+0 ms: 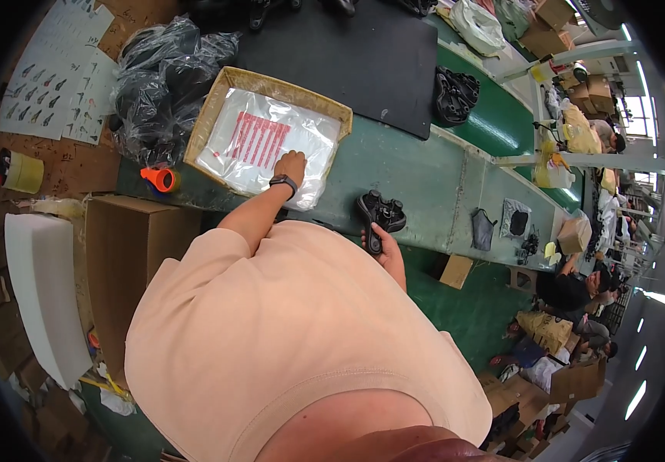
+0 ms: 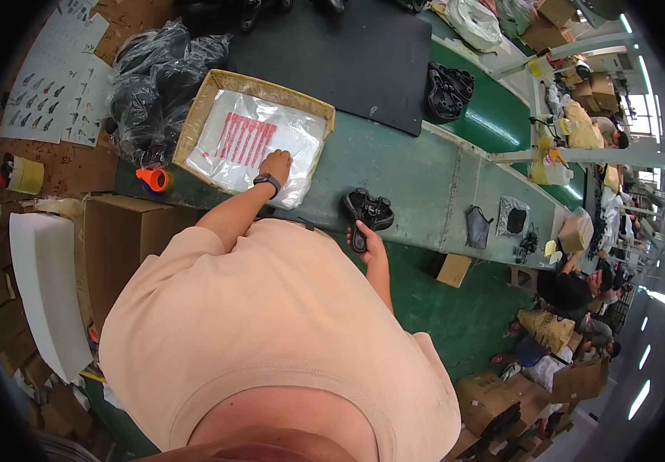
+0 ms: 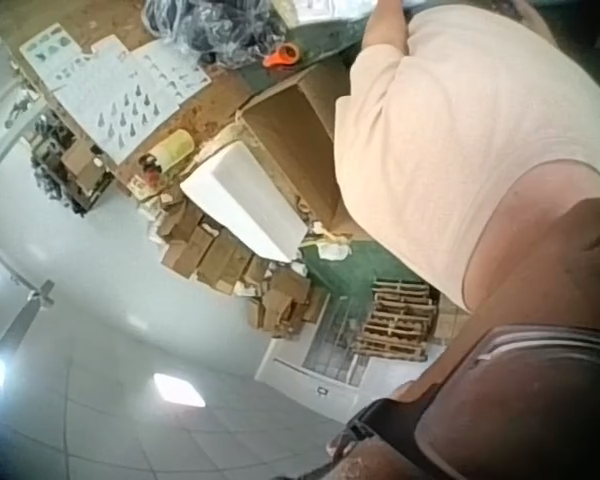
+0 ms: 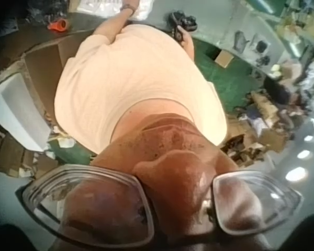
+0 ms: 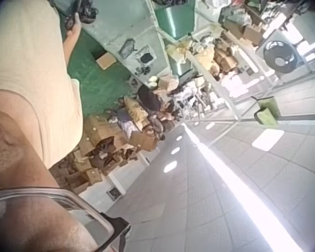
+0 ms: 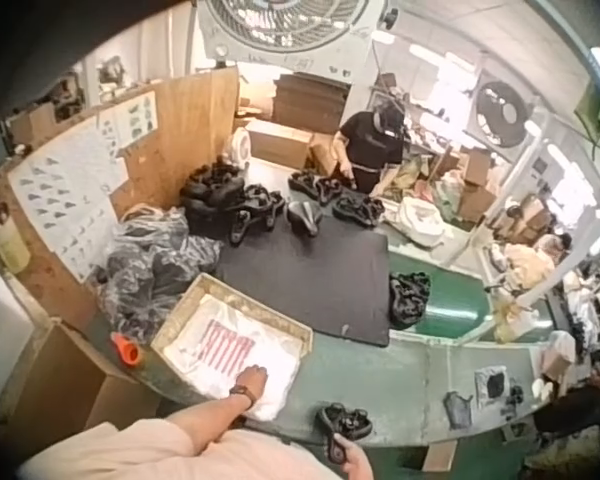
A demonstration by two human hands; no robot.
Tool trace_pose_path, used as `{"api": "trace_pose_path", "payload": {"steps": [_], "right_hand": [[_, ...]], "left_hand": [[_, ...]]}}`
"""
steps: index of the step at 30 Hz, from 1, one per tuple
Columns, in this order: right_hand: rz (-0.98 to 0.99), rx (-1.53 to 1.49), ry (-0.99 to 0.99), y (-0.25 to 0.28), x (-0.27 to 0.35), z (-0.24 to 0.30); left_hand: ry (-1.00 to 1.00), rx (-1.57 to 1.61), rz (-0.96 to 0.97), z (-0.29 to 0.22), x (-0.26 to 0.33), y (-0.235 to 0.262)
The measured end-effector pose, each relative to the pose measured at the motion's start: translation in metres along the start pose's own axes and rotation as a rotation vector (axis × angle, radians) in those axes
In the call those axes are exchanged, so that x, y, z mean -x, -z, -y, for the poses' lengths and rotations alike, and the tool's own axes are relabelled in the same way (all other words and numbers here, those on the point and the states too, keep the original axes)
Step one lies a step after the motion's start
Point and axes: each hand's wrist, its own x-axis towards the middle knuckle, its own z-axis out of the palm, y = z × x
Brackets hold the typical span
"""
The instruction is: Packing bicycle saddles into individual plastic bags at a manufacturing workstation.
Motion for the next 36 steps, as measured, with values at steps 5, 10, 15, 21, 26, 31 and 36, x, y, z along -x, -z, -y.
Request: {"api": "trace_pose_path", "payload": {"steps": [5, 10, 15, 21, 26, 31, 36], "right_hand": [[0.049, -0.079, -0.045, -0.009, -0.003, -0.013], [0.232, -0.038, 0.141, -0.061, 0.025, -0.027], [0.454, 0.047, 0.339, -0.174, 0.064, -0.007], [0.704, 0.144, 0.390, -0.276, 0.087, 0.019], [0.750, 0.077, 0.382, -0.299, 0.099, 0.004], [0.685, 0.032, 0.388, -0.275, 0.108, -0.001], [0.620, 0.004, 0.371, -0.259, 0.118, -0.013]], "left_hand": [[0.214, 0.341, 0.014, 0.025, -0.010, -0.004], [0.128, 0.677, -0.094, 0.068, -0.011, 0.027], [0.081, 1.043, 0.005, 0.055, 0.031, 0.119], [0.129, 1.427, -0.024, 0.036, 0.083, 0.177], [0.121, 0.807, -0.258, 0.051, 0.108, 0.200], [0.174, 0.543, -0.315, 0.059, 0.132, 0.261], [0.120, 0.345, -0.259, 0.079, 0.131, 0.271]]}}
